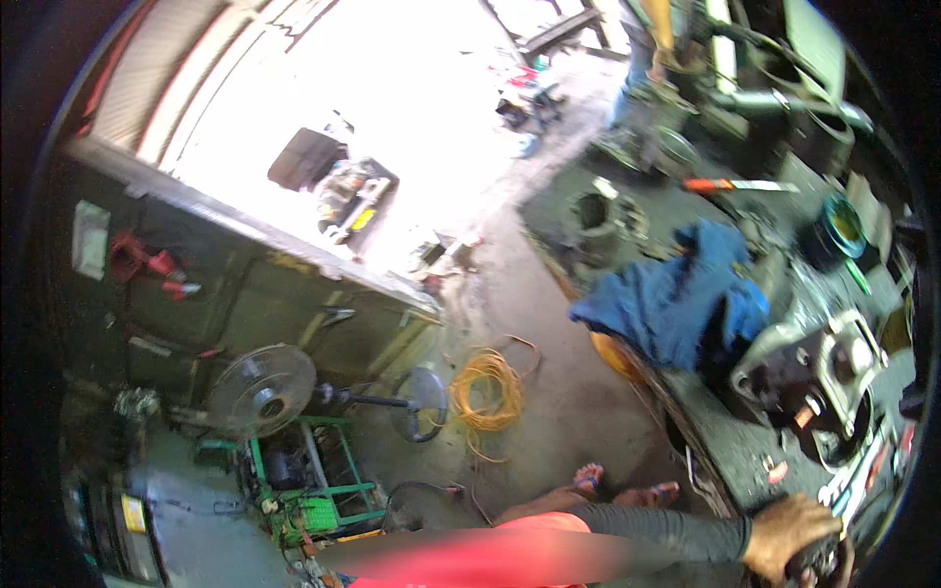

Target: The person disassembles a mechanical component, likely a starter motor, using pliers and a screwdriver. They remove small parts, inspect the assembly, and use a grinding machine to clean or shape a piece. The person then reassembles the component on a workbench.

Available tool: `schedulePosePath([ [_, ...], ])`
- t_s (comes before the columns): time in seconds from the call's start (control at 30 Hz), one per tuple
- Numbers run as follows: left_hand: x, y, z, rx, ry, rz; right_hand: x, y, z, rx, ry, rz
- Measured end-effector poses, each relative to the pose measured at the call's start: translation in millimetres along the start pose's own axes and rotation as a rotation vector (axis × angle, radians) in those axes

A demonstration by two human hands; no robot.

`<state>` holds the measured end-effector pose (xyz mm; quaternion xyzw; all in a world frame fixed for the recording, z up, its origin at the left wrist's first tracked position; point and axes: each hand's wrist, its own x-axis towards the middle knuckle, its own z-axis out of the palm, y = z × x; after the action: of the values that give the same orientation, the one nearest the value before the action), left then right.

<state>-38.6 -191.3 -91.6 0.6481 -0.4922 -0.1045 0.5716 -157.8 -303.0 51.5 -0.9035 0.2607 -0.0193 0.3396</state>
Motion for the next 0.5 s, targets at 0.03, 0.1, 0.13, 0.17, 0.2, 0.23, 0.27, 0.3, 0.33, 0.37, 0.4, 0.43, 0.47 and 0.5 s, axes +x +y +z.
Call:
schedulePosePath([
  [0.03, -1.3, -3.2, 0.0, -0.012, 0.041, 0.031, 0.5, 3.2, -0.1, 0.008, 0.025, 0.049],
  [0.1, -4.2, -6.1, -3.5, -0.097, -0.058, -0.094, 11.4, 12.3, 10.2, 0.352, -0.015, 0.164],
  [0.13, -4.8, -10.9, -8.4, -0.121, -0.021, -0.043, 12.0, 15.5, 7.8, 0.214, 0.004, 0.083],
  [0.17, -1.9, -13.4, -10.5, -0.084, -0.019, -0.029, 13.5, 21.7, 10.9, 0.167, 0.047, 0.076],
  [0.2, -0.6, -13.4, -11.7, -0.080, -0.075, -0.051, 11.5, 25.8, 7.7, 0.160, 0.021, 0.023],
  [0.23, 2.7, -10.9, -11.8, 0.026, -0.061, -0.055, 14.0, 33.3, 6.9, 0.225, 0.019, 0.052],
  [0.27, 5.3, -4.8, -9.9, 0.067, -0.123, -0.109, 11.9, 38.8, 3.7, 0.266, 0.005, -0.019],
  [0.3, 9.1, -1.0, -8.5, 0.085, -0.135, -0.117, 11.6, 44.1, 1.2, 0.381, 0.007, 0.034],
  [0.33, 13.9, 3.5, -3.7, 0.079, -0.136, -0.135, 11.1, 50.1, -1.7, 0.469, -0.019, 0.062],
  [0.37, 18.8, 6.7, 2.6, 0.076, -0.165, -0.128, 9.9, 55.2, -5.8, 0.522, -0.013, 0.118],
  [0.4, 22.4, 9.3, 9.2, 0.095, -0.180, -0.152, 8.9, 60.9, -9.9, 0.526, 0.007, 0.106],
  [0.43, 26.3, 11.1, 21.7, 0.059, -0.166, -0.115, 6.7, 66.5, -18.0, 0.497, 0.015, 0.119],
  [0.47, 27.7, 11.1, 25.5, 0.067, -0.167, -0.109, 6.7, 70.5, -19.0, 0.513, 0.027, 0.152],
  [0.5, 28.3, 10.5, 27.9, 0.075, -0.167, -0.102, 5.6, 73.0, -21.2, 0.479, 0.021, 0.143],
])
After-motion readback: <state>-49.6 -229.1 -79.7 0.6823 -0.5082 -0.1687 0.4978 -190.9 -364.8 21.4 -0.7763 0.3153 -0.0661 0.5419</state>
